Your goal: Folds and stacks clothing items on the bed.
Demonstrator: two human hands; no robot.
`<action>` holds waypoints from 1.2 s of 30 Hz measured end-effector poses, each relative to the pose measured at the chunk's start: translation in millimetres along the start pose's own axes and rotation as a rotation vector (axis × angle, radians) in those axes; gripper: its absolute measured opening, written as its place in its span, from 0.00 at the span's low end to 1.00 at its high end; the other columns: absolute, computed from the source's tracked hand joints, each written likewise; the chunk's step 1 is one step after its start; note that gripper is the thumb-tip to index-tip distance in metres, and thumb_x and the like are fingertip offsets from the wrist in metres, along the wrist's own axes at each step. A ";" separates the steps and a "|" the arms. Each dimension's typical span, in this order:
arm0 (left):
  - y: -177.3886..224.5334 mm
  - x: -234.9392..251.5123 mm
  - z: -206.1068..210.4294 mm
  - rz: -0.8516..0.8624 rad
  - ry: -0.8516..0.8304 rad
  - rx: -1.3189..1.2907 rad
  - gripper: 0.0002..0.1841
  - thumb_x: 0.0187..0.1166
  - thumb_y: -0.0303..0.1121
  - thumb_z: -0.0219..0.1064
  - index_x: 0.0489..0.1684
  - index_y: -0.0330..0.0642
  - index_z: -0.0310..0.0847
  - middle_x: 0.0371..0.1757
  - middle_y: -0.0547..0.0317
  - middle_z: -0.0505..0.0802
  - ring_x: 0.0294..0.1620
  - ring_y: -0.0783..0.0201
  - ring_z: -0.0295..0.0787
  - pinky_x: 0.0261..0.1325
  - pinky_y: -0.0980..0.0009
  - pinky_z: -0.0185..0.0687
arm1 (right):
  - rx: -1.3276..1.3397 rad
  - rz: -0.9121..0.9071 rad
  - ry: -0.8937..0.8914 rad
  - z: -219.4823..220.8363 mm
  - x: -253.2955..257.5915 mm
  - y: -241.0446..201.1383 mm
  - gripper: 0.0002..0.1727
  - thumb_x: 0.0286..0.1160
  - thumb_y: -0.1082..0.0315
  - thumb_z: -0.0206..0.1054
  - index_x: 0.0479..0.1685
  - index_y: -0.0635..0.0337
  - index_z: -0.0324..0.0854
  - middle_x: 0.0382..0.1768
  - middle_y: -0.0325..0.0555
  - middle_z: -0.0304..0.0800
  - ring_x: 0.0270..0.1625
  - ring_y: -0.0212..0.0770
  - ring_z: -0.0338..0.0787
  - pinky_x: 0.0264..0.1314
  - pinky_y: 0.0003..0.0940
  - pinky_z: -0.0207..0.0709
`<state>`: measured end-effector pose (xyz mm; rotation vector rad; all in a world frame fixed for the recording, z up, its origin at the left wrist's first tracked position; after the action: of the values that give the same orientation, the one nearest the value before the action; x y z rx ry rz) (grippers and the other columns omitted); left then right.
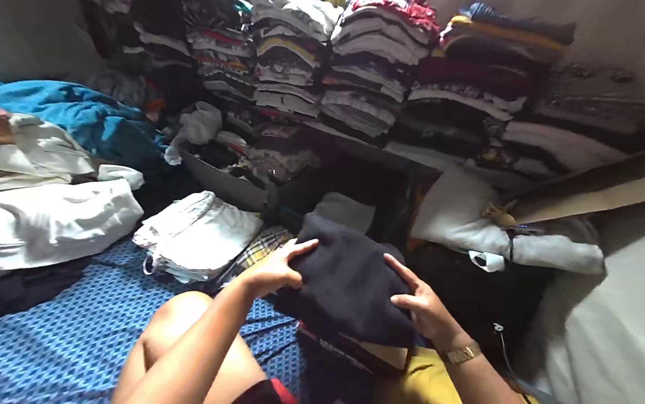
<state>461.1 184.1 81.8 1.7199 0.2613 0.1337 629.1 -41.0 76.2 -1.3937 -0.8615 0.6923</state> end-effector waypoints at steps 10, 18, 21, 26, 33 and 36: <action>-63.4 90.4 81.1 -0.233 -0.121 0.204 0.45 0.63 0.12 0.66 0.88 0.58 0.68 0.96 0.49 0.52 0.92 0.48 0.55 0.84 0.44 0.64 | -0.131 0.284 0.249 -75.4 -52.2 89.9 0.50 0.53 0.81 0.62 0.91 0.61 0.55 0.90 0.49 0.59 0.81 0.31 0.73 0.75 0.30 0.76; -63.6 80.0 77.4 -0.254 -0.133 0.185 0.45 0.63 0.11 0.64 0.87 0.57 0.69 0.95 0.50 0.53 0.91 0.51 0.58 0.82 0.48 0.67 | -0.113 0.285 0.250 -69.6 -54.1 88.9 0.50 0.51 0.80 0.62 0.90 0.62 0.58 0.90 0.48 0.61 0.81 0.29 0.73 0.76 0.27 0.74; -69.8 75.4 75.7 -0.265 -0.136 0.215 0.44 0.63 0.11 0.65 0.87 0.55 0.69 0.95 0.50 0.54 0.90 0.51 0.60 0.82 0.49 0.68 | -0.121 0.314 0.241 -65.6 -55.7 100.5 0.49 0.52 0.80 0.63 0.90 0.61 0.60 0.90 0.48 0.60 0.83 0.30 0.72 0.77 0.29 0.73; -63.5 78.2 73.4 -0.264 -0.119 0.261 0.43 0.64 0.12 0.65 0.87 0.55 0.69 0.94 0.51 0.56 0.90 0.52 0.61 0.82 0.50 0.69 | -0.143 0.319 0.248 -63.2 -54.3 96.9 0.51 0.52 0.81 0.64 0.91 0.60 0.58 0.91 0.48 0.58 0.84 0.31 0.70 0.78 0.29 0.72; -73.2 79.8 67.6 -0.159 0.014 -0.030 0.32 0.74 0.24 0.65 0.84 0.48 0.72 0.88 0.51 0.72 0.87 0.56 0.65 0.85 0.52 0.63 | 0.051 0.285 0.415 -81.3 -37.2 90.2 0.34 0.83 0.72 0.52 0.92 0.51 0.55 0.81 0.40 0.71 0.41 0.19 0.83 0.36 0.17 0.76; -70.7 88.1 68.3 -0.169 0.063 0.034 0.25 0.79 0.23 0.64 0.78 0.45 0.79 0.83 0.48 0.77 0.84 0.56 0.70 0.84 0.54 0.65 | 0.032 0.344 0.496 -86.6 -27.8 88.6 0.25 0.90 0.70 0.51 0.85 0.55 0.68 0.74 0.40 0.80 0.33 0.22 0.81 0.31 0.18 0.72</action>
<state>555.5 151.1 -4.4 1.7212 0.4558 0.0595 693.9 -104.3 -12.8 -1.6088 -0.2218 0.5735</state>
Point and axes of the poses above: each hand's wrist, its own x-axis towards the middle knuckle, its own z-axis out of the palm, y = z × x, the point moved 7 cm from there along x, towards the middle knuckle
